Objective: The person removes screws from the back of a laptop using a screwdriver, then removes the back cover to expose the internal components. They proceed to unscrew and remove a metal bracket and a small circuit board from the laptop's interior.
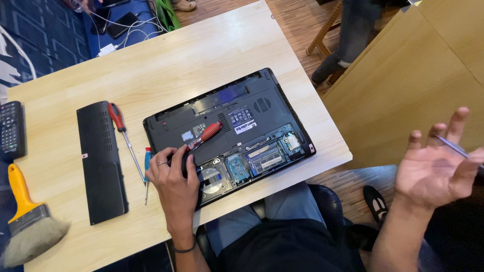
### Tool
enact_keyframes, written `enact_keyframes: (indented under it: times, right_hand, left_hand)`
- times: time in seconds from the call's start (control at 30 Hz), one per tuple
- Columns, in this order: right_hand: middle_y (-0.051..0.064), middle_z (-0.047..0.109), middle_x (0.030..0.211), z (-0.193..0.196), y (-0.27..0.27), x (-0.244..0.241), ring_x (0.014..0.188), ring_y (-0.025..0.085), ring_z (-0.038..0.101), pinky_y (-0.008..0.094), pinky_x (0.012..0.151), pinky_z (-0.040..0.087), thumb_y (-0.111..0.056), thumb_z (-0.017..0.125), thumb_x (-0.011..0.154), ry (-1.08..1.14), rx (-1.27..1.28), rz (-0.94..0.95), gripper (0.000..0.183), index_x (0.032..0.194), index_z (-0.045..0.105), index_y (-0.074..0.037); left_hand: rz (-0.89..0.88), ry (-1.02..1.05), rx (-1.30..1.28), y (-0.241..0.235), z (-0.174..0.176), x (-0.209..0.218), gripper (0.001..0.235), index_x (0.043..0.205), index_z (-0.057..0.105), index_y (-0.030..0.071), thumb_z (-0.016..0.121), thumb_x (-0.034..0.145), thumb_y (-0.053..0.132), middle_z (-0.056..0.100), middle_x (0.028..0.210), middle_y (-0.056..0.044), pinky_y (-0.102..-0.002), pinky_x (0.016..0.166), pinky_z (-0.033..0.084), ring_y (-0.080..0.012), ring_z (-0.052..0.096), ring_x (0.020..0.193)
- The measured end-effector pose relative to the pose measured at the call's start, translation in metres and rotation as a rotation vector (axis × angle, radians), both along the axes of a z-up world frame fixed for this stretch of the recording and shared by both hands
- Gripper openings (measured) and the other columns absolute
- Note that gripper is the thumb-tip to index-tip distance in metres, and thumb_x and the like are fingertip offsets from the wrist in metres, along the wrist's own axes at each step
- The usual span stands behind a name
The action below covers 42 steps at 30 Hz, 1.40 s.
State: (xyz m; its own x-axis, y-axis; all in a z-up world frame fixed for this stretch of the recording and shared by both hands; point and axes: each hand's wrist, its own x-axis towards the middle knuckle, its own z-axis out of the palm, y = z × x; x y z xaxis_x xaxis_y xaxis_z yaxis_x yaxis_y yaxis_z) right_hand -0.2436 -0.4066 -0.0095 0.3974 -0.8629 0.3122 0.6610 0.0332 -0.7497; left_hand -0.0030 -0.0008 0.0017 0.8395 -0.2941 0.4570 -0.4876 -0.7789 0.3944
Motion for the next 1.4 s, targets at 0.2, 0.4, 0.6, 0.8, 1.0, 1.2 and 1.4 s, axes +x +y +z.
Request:
enact_keyframes:
  times: [0.2,0.4,0.6,0.8,1.0,1.2,1.4]
  right_hand:
    - [0.0,0.066,0.102,0.016,0.046,0.013,0.091,0.016,0.06,0.033,0.092,0.053,-0.041,0.061,0.112,0.073,0.216,-0.047,0.018,0.123,0.067,-0.027]
    - [0.017,0.065,0.087,0.028,0.117,0.078,0.094,0.034,0.069,0.056,0.113,0.056,-0.039,0.039,0.119,0.358,-0.212,0.408,0.028,0.122,0.048,-0.012]
    - [0.018,0.063,0.099,0.041,0.143,0.172,0.089,0.027,0.064,0.042,0.082,0.047,-0.039,0.024,0.112,0.498,-0.594,0.841,0.058,0.101,0.066,0.0]
    - [0.005,0.041,0.078,0.041,0.173,0.229,0.058,0.014,0.045,0.028,0.042,0.049,-0.026,0.034,0.113,0.491,-0.419,1.214,0.036,0.097,0.055,-0.001]
    - [0.008,0.047,0.084,0.05,0.186,0.245,0.069,0.017,0.056,0.034,0.054,0.057,-0.046,0.033,0.11,0.505,-0.149,1.157,0.054,0.107,0.056,0.002]
    - [0.004,0.045,0.089,0.07,0.198,0.237,0.071,0.016,0.057,0.03,0.056,0.055,-0.061,0.026,0.105,0.482,-0.026,1.216,0.062,0.114,0.052,-0.006]
    - [0.006,0.045,0.088,0.082,0.207,0.231,0.06,0.017,0.054,0.039,0.049,0.06,-0.059,0.027,0.105,0.426,0.003,1.271,0.061,0.12,0.052,-0.005]
  left_hand:
    - [0.018,0.011,-0.038,-0.001,0.007,-0.003,0.045,0.139,0.059,0.01,0.072,0.096,0.01,0.054,0.124,-0.016,-0.051,0.094,0.04,-0.034,0.053,0.118]
    - [-0.046,-0.015,-0.136,0.002,0.008,0.003,0.053,0.148,0.051,0.011,0.07,0.098,0.008,0.052,0.132,-0.013,-0.052,0.102,0.039,-0.0312,0.054,0.124]
    - [-0.113,0.003,-0.189,-0.004,0.01,0.002,0.04,0.136,0.064,0.012,0.069,0.096,0.011,0.06,0.126,-0.01,-0.048,0.106,0.032,-0.0314,0.052,0.128]
    - [-0.371,0.271,-0.547,-0.03,0.027,-0.011,0.034,0.135,0.066,0.016,0.065,0.102,0.016,0.072,0.11,-0.006,-0.035,0.086,0.044,-0.0219,0.064,0.101]
    - [-0.368,0.631,-1.06,-0.048,0.018,-0.003,0.04,0.13,0.067,0.008,0.075,0.092,0.003,0.076,0.094,-0.01,-0.024,0.069,0.058,-0.0114,0.072,0.068]
    - [-0.445,0.731,-1.156,-0.048,0.023,-0.002,0.017,0.114,0.074,-0.001,0.064,0.1,0.005,0.076,0.089,-0.018,-0.023,0.06,0.055,-0.0157,0.072,0.066]
    - [-0.573,0.786,-1.286,-0.04,0.027,-0.007,0.023,0.117,0.07,-0.008,0.054,0.105,0.004,0.074,0.091,-0.021,-0.023,0.06,0.054,-0.0185,0.072,0.068]
